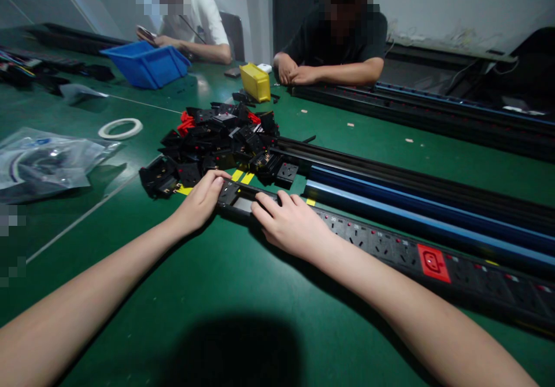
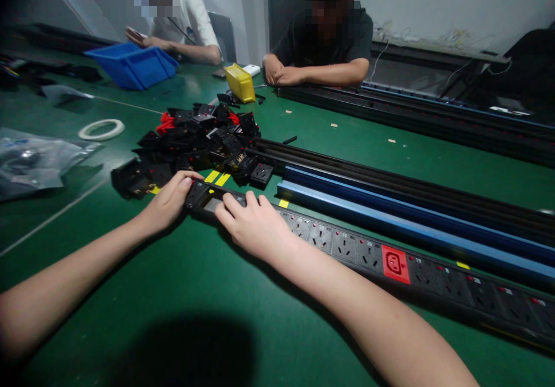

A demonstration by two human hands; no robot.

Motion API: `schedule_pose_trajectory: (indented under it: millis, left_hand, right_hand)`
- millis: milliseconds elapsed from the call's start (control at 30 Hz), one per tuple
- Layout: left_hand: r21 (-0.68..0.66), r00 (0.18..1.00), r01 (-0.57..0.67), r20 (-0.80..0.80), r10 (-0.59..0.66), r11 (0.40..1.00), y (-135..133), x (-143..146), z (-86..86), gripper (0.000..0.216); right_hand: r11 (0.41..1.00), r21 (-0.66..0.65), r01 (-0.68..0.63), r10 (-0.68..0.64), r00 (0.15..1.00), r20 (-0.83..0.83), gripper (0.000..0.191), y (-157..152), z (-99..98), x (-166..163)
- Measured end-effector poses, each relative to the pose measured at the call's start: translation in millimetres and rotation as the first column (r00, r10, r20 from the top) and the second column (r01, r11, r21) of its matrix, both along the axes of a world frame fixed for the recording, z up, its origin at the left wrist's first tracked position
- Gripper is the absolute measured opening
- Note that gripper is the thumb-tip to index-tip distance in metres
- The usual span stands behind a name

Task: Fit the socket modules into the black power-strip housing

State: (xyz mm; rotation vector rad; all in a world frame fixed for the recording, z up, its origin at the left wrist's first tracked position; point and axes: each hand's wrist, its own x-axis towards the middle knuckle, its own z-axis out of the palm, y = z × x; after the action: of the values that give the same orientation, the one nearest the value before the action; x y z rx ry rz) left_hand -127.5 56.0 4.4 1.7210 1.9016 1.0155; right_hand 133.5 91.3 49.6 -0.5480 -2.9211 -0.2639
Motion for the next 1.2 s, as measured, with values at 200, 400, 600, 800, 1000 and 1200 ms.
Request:
schedule_pose_trajectory:
  millis: [200,400,600,800,1000,1200]
  left_hand:
    - [-0.039,0.998,0.051,0.05,-0.049,0.998,-1,5,3.2,0.063]
    - [-0.087,0.996,0.031,0.085,-0.024,0.996,0,5,7.3,0.065]
    - [-0.08,0.999,0.039,0.039,-0.035,0.996,-1,3,5.4,0.066]
    - [-0.091,0.999,0.032,-0.021,-0.034,0.995,-1,2,8.0,0.067]
    - [-0.096,0.998,0.065,0.001,-0.066,0.993,-4,7,8.0,0.068]
    - [-0.077,0.995,0.099,0.03,-0.097,0.992,-7,15,4.8,0.066]
  right_hand:
    - [1.0,-0.007,-0.002,0.002,1.0,-0.008,0.035,0,-0.3,0]
    - [1.0,-0.005,0.002,-0.002,1.0,-0.005,0.035,0,-1.3,0]
    - [1.0,-0.011,0.009,-0.009,1.0,0.005,0.04,1,-0.2,0]
    - [0.995,-0.067,0.074,-0.077,0.996,-0.039,0.06,2,-2.2,-1]
    - [0.992,-0.095,0.088,-0.093,0.995,-0.04,0.06,2,-2.1,-2]
    - [0.992,-0.08,0.094,-0.097,0.995,-0.038,0.059,2,-2.1,-2]
